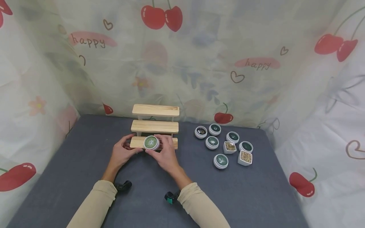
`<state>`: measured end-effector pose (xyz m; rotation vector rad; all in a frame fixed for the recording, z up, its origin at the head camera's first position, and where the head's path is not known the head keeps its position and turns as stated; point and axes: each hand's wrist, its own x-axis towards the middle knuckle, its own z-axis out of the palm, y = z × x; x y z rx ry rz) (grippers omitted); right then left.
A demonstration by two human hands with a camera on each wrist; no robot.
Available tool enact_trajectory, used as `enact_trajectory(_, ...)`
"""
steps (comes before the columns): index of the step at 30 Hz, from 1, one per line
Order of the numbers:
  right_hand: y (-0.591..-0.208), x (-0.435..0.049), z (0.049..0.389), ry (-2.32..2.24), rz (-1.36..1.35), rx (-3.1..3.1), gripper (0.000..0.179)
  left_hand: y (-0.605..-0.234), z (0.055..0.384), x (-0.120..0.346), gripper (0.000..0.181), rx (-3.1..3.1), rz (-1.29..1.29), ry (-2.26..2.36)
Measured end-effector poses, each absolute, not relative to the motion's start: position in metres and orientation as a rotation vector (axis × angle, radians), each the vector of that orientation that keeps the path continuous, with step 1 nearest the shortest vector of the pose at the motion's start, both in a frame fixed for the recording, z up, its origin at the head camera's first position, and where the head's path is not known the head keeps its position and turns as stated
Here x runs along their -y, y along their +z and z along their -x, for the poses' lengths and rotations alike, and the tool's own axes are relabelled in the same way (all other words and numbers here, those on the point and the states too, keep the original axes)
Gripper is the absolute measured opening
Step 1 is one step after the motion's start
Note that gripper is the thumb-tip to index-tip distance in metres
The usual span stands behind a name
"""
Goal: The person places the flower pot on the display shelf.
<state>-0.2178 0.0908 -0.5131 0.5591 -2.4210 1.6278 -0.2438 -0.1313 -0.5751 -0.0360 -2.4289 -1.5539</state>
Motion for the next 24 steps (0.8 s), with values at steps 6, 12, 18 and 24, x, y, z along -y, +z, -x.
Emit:
enact_trajectory(6, -0.514, -0.072, 0.229, 1.565, -0.598, 2.436, 0.066, -0.574, 0.244, 0.133, 0.078, 2.443, 0.027, -1.569)
enact_trajectory(12, -0.520, -0.061, 0.238, 1.480, -0.601, 2.426, 0.063, -0.575, 0.244, 0.132, 0.076, 2.452, 0.038, -1.579)
enact_trajectory(18, -0.521, -0.055, 0.240, 1.464, -0.570, 2.433, 0.062, -0.574, 0.245, 0.132, 0.072, 2.444, 0.041, -1.564)
enact_trajectory(24, -0.524, -0.050, 0.239, 1.403, -0.534, 2.529, 0.062, -0.576, 0.244, 0.135, 0.070, 2.441, 0.039, -1.572)
